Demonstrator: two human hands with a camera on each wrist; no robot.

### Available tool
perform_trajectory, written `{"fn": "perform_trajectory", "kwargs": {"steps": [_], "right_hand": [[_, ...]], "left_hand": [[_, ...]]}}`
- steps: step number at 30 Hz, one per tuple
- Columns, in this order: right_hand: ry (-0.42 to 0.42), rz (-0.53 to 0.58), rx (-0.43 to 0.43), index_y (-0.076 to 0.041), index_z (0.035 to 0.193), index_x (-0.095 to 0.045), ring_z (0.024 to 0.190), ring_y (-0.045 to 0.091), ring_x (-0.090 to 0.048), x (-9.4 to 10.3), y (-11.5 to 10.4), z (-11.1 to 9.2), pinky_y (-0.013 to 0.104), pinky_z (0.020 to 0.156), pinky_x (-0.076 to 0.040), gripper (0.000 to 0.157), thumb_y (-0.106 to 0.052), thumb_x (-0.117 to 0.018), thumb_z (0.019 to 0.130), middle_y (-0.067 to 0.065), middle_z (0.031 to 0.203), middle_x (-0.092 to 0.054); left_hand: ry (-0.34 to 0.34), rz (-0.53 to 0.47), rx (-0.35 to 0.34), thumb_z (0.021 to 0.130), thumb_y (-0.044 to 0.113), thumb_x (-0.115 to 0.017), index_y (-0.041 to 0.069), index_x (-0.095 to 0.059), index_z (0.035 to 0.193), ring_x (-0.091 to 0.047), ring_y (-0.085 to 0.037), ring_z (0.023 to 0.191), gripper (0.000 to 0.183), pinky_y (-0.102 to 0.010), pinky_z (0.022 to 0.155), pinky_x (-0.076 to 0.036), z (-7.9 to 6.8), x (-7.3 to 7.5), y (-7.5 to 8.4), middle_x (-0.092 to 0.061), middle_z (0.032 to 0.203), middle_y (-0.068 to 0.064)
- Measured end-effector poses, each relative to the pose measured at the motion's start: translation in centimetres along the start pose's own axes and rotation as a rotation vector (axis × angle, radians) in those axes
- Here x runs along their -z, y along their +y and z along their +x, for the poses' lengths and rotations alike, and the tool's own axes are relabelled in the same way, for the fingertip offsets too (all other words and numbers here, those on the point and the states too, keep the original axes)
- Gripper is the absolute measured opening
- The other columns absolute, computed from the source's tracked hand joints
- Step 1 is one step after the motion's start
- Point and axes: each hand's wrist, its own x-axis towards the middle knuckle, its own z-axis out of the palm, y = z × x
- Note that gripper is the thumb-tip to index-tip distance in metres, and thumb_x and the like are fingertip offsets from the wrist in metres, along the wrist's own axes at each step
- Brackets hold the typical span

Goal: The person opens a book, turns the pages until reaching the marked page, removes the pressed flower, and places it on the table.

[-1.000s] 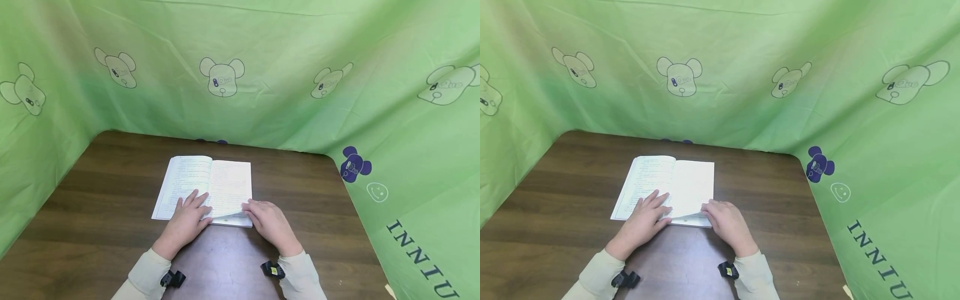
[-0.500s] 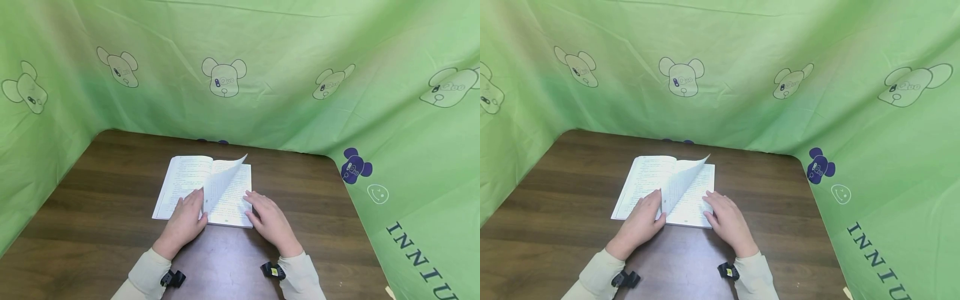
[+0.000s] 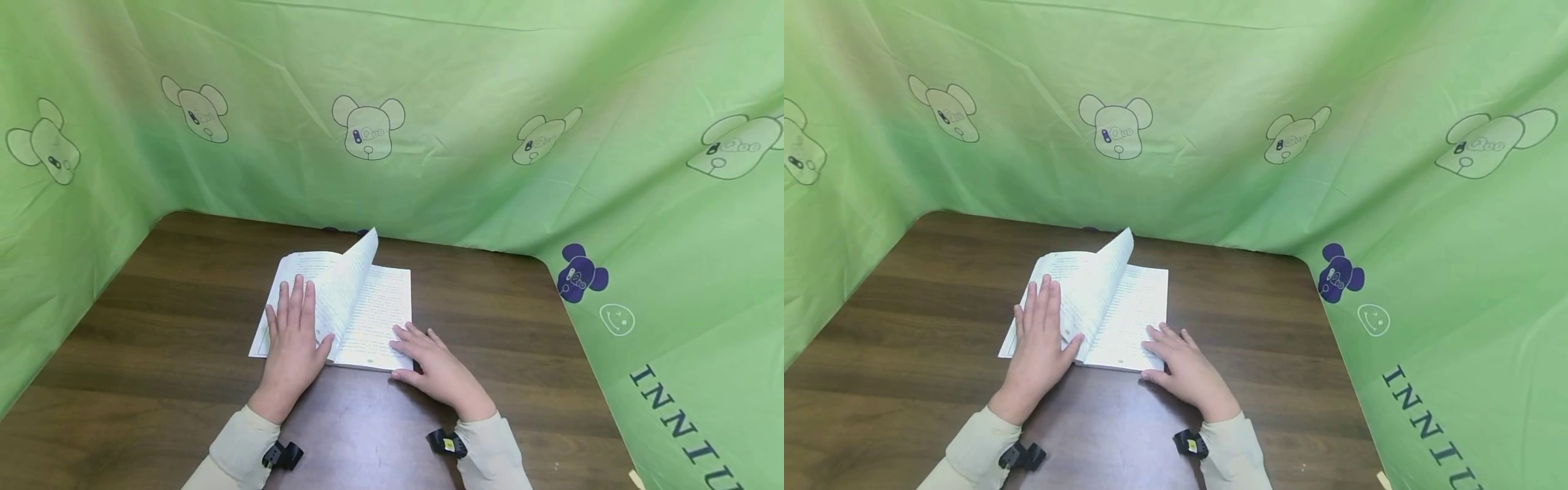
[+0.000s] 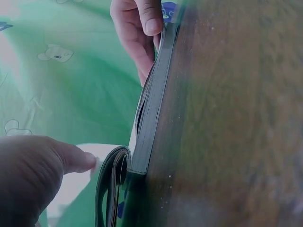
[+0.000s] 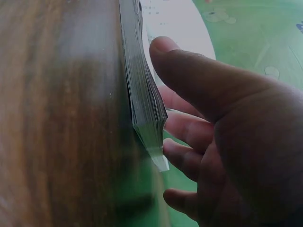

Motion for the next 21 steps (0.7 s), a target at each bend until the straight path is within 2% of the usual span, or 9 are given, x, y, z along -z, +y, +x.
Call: {"fn": "perform_trajectory", "kwargs": {"steps": [4, 11, 16, 21], "right_hand": [[-0.001, -0.012, -0.016, -0.013, 0.143, -0.061, 0.153, 0.026, -0.033, 0.0, 0.02, -0.02, 0.06, 0.123, -0.02, 0.062, -0.046, -0.073, 0.093, 0.002, 0.161, -0.044], [0.016, -0.062, -0.009, -0.014, 0.142, -0.063, 0.151, 0.026, -0.037, -0.13, 0.09, 0.14, 0.062, 0.122, -0.022, 0.057, -0.043, -0.073, 0.093, 0.002, 0.159, -0.047], [0.026, -0.075, -0.007, -0.014, 0.14, -0.065, 0.15, 0.026, -0.039, -0.14, 0.04, 0.2, 0.063, 0.121, -0.023, 0.057, -0.043, -0.075, 0.092, 0.002, 0.158, -0.049], [0.027, -0.073, -0.014, -0.014, 0.139, -0.065, 0.15, 0.027, -0.039, -0.16, 0.0, 0.18, 0.062, 0.121, -0.024, 0.058, -0.044, -0.076, 0.091, 0.002, 0.157, -0.05]], "left_hand": [[-0.041, 0.03, -0.029, 0.076, 0.013, -0.089, 0.005, -0.024, 0.162, -0.004, -0.044, 0.157, 0.108, -0.079, 0.114, -0.007, 0.16, 0.08, 0.13, -0.014, 0.172, -0.015], [-0.143, 0.03, -0.06, 0.082, 0.003, -0.08, 0.005, -0.034, 0.159, -0.014, -0.041, 0.157, 0.091, -0.076, 0.117, -0.007, 0.17, -0.09, 0.31, -0.032, 0.167, -0.011], [-0.226, 0.025, -0.071, 0.088, -0.001, -0.067, 0.011, -0.039, 0.158, -0.023, -0.041, 0.155, 0.077, -0.074, 0.117, -0.018, -0.11, -0.15, 0.45, -0.038, 0.165, -0.005], [-0.312, 0.021, -0.029, 0.092, 0.002, -0.062, 0.018, -0.043, 0.157, -0.034, -0.042, 0.15, 0.07, -0.075, 0.11, -0.031, -0.34, -0.12, 0.56, -0.043, 0.162, -0.004]]}}
